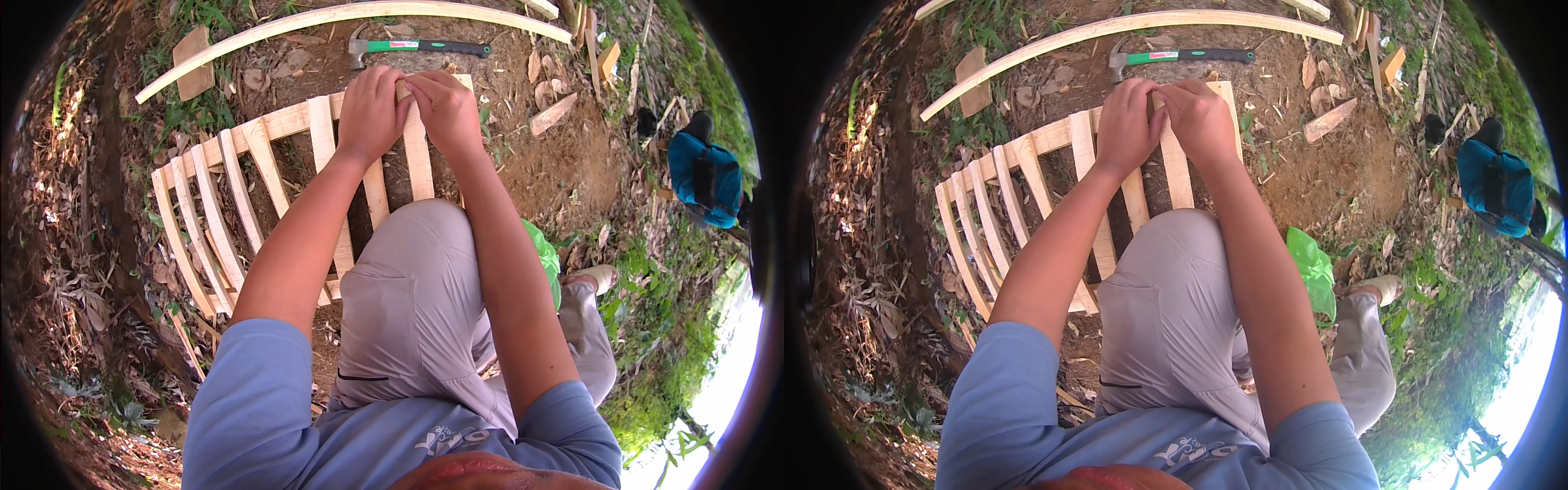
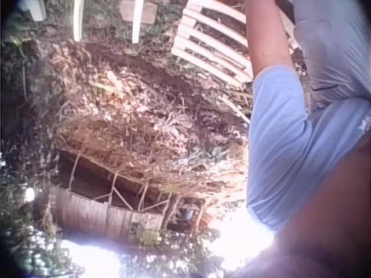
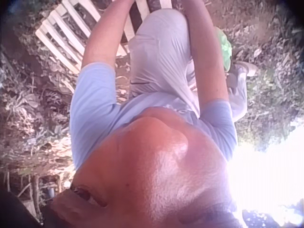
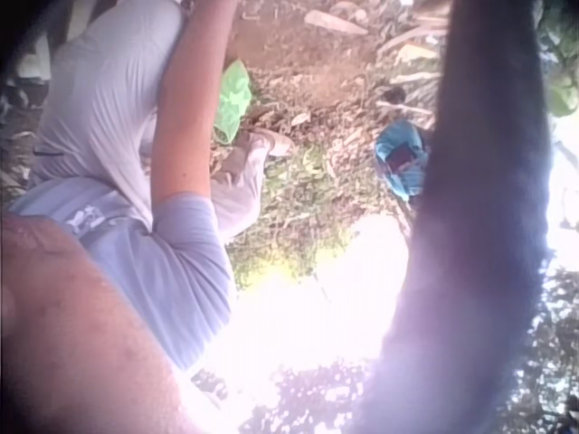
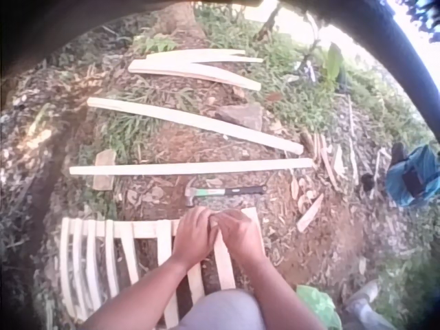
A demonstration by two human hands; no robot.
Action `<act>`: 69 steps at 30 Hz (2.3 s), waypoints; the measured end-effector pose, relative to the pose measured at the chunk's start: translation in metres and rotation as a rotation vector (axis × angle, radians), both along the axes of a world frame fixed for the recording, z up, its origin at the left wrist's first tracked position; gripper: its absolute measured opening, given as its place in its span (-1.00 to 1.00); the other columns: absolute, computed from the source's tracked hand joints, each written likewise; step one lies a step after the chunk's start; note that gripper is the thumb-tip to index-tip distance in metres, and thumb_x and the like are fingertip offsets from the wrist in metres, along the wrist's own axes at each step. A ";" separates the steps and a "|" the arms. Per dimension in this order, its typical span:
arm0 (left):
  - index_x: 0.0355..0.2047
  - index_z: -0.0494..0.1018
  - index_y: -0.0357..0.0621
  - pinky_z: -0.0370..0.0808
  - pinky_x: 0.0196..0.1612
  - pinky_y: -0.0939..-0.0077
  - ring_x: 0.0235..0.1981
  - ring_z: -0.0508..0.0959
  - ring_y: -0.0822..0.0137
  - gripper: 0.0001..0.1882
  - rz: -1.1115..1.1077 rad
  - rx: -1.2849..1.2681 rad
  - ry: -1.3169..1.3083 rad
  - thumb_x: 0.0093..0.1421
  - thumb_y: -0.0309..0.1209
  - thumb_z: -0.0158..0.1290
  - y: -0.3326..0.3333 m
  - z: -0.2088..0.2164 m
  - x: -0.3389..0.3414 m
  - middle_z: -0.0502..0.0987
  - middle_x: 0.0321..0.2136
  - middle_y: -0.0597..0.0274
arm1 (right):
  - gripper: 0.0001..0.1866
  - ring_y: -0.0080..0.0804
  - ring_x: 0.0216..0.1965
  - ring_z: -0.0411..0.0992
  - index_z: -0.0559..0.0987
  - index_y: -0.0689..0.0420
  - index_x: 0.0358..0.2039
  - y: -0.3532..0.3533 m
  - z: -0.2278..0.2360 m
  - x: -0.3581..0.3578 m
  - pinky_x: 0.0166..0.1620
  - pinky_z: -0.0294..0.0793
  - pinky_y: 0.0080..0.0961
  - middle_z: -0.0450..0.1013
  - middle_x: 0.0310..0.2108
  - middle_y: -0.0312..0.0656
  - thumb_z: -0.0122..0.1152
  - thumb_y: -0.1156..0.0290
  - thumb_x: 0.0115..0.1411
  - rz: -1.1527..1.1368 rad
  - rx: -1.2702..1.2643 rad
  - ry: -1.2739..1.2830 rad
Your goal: The person sits on the ground and assembles a wooden slatted frame. They align the slats, retrieve nails from a green plastic bag, and use a hammer to fasten the pieces together.
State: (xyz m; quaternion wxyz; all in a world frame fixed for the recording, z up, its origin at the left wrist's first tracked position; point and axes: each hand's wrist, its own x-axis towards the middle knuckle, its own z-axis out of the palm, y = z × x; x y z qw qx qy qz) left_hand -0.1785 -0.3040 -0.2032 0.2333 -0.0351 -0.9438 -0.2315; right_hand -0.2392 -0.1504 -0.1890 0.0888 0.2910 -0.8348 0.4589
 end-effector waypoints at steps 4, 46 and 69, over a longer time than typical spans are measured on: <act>0.03 0.46 -0.14 0.42 0.21 0.10 0.10 0.53 0.02 -0.66 0.001 0.003 -0.003 0.31 -0.35 0.26 0.000 -0.001 -0.001 0.52 -0.03 0.09 | -0.77 -0.02 -0.18 0.68 0.79 0.07 -0.05 0.000 0.003 0.004 -0.10 0.71 -0.19 0.68 -0.05 -0.05 0.36 0.41 0.30 -0.049 0.060 0.081; -0.22 0.48 -0.09 0.43 0.10 0.10 -0.10 0.54 0.06 -0.93 -0.058 -0.017 -0.026 0.35 -0.45 0.17 -0.002 -0.003 -0.003 0.53 -0.26 0.19 | -0.78 -0.10 -0.35 0.65 0.60 0.14 -0.12 -0.017 0.073 -0.129 -0.23 0.63 -0.10 0.61 -0.45 -0.06 0.21 0.47 0.20 0.348 0.941 -0.416; -0.22 0.47 -0.08 0.41 0.09 0.14 -0.08 0.54 0.10 -0.93 -0.058 -0.070 -0.040 0.40 -0.40 0.11 0.005 0.002 -0.004 0.55 -0.25 0.24 | -0.53 0.35 -0.07 0.59 0.40 0.28 0.31 0.171 0.110 0.166 -0.06 0.58 0.10 0.58 -0.08 0.33 0.12 0.51 0.42 -0.324 0.349 -0.578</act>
